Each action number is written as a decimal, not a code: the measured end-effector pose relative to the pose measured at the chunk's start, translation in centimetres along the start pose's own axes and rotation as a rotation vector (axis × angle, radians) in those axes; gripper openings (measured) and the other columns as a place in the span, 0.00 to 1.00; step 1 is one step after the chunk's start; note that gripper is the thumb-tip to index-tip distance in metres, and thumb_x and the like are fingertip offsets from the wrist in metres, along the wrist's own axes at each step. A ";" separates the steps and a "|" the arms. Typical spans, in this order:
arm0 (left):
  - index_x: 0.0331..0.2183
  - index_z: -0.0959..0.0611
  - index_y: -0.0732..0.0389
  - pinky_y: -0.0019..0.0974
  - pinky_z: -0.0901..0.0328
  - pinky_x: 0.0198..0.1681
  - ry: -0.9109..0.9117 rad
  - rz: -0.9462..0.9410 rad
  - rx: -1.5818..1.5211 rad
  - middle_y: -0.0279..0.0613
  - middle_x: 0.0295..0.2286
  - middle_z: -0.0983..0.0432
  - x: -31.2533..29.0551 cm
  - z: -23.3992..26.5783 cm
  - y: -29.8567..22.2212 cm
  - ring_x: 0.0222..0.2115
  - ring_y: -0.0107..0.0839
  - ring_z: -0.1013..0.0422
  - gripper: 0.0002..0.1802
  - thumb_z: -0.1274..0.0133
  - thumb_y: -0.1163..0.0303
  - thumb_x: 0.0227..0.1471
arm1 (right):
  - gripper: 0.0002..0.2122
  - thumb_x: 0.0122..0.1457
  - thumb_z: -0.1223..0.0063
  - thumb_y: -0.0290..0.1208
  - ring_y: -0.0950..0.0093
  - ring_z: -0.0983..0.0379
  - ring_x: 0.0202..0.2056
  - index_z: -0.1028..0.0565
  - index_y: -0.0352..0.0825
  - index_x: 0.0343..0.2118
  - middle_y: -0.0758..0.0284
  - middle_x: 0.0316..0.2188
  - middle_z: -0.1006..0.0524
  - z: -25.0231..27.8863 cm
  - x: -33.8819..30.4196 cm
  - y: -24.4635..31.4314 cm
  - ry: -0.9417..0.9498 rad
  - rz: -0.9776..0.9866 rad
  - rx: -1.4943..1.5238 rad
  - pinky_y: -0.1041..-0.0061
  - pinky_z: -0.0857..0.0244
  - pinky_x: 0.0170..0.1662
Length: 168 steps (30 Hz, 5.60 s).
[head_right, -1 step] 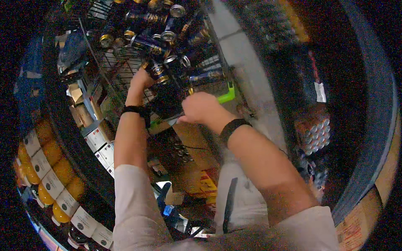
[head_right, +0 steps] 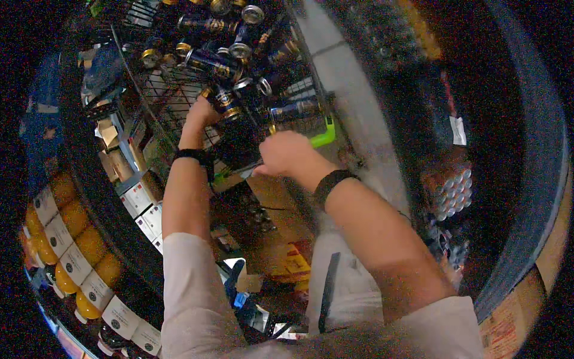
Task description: The recorder is taking individual canned drinks from a shopping cart and placing them into a cardboard box on the floor.
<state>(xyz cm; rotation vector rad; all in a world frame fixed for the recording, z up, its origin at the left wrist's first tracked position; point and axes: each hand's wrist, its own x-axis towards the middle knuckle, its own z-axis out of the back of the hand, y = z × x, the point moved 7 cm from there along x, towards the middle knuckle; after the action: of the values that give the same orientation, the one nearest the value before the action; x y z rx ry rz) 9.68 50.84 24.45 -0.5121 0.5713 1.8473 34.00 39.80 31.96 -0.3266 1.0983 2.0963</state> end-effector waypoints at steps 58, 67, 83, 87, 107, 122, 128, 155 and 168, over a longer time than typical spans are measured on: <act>0.51 0.25 0.67 0.49 0.36 0.55 -0.645 0.785 -0.669 0.58 0.49 0.27 -27.4 -39.1 22.7 0.51 0.53 0.31 0.40 0.31 0.52 0.42 | 0.28 0.60 0.48 0.57 0.54 0.26 0.28 0.22 0.28 0.39 0.52 0.23 0.24 0.2 1.1 1.1 -0.121 0.081 -0.291 0.63 0.33 0.35; 0.52 0.25 0.62 0.57 0.36 0.53 -0.418 0.561 -0.138 0.58 0.50 0.28 -20.8 -45.0 29.1 0.52 0.55 0.32 0.40 0.37 0.44 0.45 | 0.32 0.59 0.48 0.62 0.66 0.34 0.16 0.24 0.28 0.22 0.59 0.13 0.30 -0.6 1.1 4.3 0.001 -0.003 -0.460 0.63 0.39 0.21; 0.46 0.18 0.56 0.53 0.29 0.47 0.040 -0.008 0.083 0.49 0.49 0.24 -7.9 -57.7 30.3 0.47 0.49 0.25 0.20 0.51 0.57 0.56 | 0.31 0.59 0.48 0.61 0.59 0.28 0.23 0.22 0.28 0.29 0.56 0.19 0.26 -25.6 6.9 -12.1 0.031 -0.293 -0.071 0.61 0.34 0.29; 0.48 0.19 0.56 0.53 0.30 0.48 0.336 0.032 0.121 0.49 0.52 0.26 -5.6 -59.5 27.8 0.49 0.51 0.27 0.22 0.55 0.56 0.59 | 0.31 0.59 0.48 0.61 0.59 0.28 0.24 0.22 0.28 0.30 0.56 0.20 0.26 -27.4 6.2 -14.0 0.030 -0.375 -0.082 0.61 0.34 0.30; 0.50 0.20 0.58 0.48 0.30 0.44 0.276 0.105 -0.145 0.50 0.49 0.27 -6.3 -61.9 29.2 0.43 0.47 0.28 0.22 0.56 0.60 0.59 | 0.32 0.59 0.50 0.62 0.56 0.26 0.28 0.22 0.28 0.32 0.53 0.23 0.24 -28.7 7.1 -14.5 0.002 -0.410 -0.054 0.59 0.31 0.33; 0.49 0.20 0.60 0.43 0.31 0.40 0.276 0.151 -0.314 0.48 0.44 0.25 -4.1 -60.8 27.0 0.37 0.42 0.29 0.20 0.55 0.65 0.58 | 0.33 0.59 0.52 0.63 0.54 0.24 0.30 0.22 0.27 0.33 0.51 0.26 0.23 -26.7 6.3 -14.8 -0.025 -0.410 -0.050 0.57 0.30 0.35; 0.49 0.20 0.61 0.41 0.31 0.38 0.269 0.193 -0.417 0.47 0.42 0.24 -5.4 -60.0 25.7 0.35 0.40 0.29 0.20 0.55 0.67 0.57 | 0.33 0.59 0.52 0.63 0.53 0.24 0.31 0.22 0.27 0.33 0.50 0.27 0.22 -20.9 5.1 -13.1 -0.040 -0.336 -0.082 0.56 0.29 0.36; 0.49 0.21 0.68 0.36 0.34 0.36 -0.640 0.509 -1.284 0.46 0.37 0.23 -18.7 -36.5 20.0 0.32 0.34 0.29 0.23 0.57 0.77 0.50 | 0.31 0.56 0.49 0.63 0.51 0.23 0.36 0.22 0.31 0.35 0.53 0.31 0.21 -0.3 1.5 2.3 -0.134 0.118 -0.251 0.56 0.29 0.40; 0.44 0.20 0.67 0.38 0.30 0.45 -0.422 -0.304 -0.832 0.49 0.39 0.20 -16.6 4.0 -5.4 0.38 0.38 0.23 0.25 0.38 0.59 0.49 | 0.33 0.54 0.50 0.65 0.54 0.21 0.38 0.19 0.32 0.36 0.54 0.32 0.19 0.5 0.4 0.4 0.005 0.030 -0.115 0.56 0.27 0.43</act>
<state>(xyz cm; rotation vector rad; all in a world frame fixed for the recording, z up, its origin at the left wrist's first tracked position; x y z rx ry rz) 19.86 42.69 36.66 -0.6702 -0.5655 1.7647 33.47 40.26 32.29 -0.3723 0.9938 2.1913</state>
